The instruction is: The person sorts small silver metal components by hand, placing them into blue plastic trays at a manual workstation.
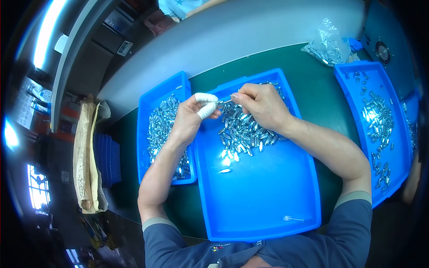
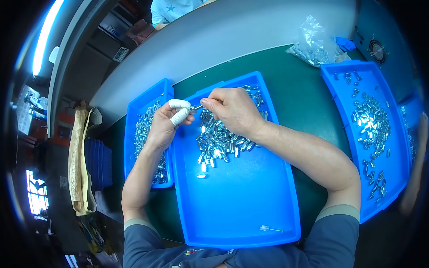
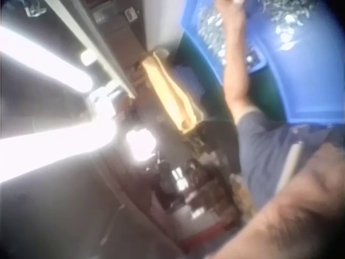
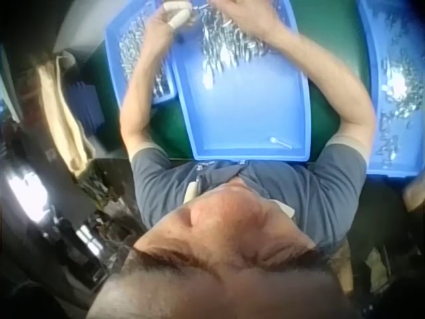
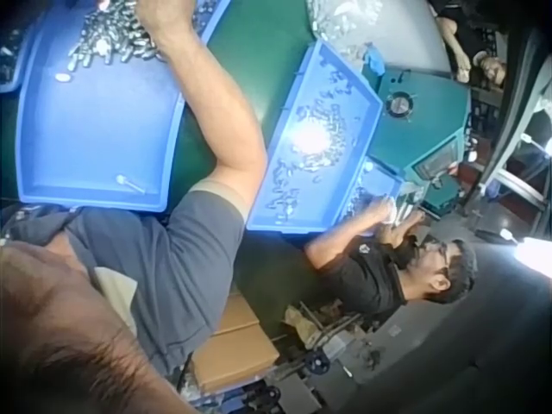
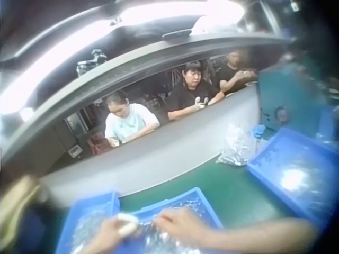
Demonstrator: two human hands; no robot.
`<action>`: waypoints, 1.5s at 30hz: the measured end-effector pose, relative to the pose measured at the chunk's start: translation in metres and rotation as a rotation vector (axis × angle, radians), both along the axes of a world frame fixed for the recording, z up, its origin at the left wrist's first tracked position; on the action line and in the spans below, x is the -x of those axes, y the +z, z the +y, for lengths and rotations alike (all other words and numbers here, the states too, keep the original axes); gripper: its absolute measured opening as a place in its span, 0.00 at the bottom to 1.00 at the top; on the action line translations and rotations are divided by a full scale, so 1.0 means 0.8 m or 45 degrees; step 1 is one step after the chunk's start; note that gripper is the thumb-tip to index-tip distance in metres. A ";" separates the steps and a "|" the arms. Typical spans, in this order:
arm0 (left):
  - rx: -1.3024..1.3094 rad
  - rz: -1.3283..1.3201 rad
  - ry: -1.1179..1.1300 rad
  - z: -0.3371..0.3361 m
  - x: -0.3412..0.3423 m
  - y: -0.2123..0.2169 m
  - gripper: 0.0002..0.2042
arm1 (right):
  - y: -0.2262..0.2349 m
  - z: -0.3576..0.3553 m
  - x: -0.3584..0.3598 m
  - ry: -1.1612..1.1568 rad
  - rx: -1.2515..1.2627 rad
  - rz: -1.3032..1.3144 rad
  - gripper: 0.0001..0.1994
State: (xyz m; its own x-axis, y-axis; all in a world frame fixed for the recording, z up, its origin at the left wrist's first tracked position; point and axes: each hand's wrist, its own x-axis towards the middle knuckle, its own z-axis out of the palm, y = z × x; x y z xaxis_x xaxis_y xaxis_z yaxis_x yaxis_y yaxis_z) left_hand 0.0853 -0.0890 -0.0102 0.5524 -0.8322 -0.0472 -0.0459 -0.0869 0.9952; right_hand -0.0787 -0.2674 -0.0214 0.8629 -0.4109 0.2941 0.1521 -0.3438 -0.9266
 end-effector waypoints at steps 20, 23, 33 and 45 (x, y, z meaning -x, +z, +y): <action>0.038 -0.309 0.053 0.006 0.003 0.023 0.05 | -0.008 -0.004 -0.005 0.026 -0.026 -0.050 0.20; -0.067 -0.724 0.277 0.031 -0.039 0.038 0.05 | -0.007 -0.012 -0.009 -0.090 -0.095 -0.060 0.18; -0.304 -1.468 -0.113 0.007 -0.013 0.019 0.18 | -0.009 -0.008 -0.010 -0.052 -0.093 -0.068 0.17; -0.578 -1.526 -0.320 -0.008 0.011 -0.005 0.21 | -0.002 -0.005 -0.005 -0.019 -0.036 -0.006 0.16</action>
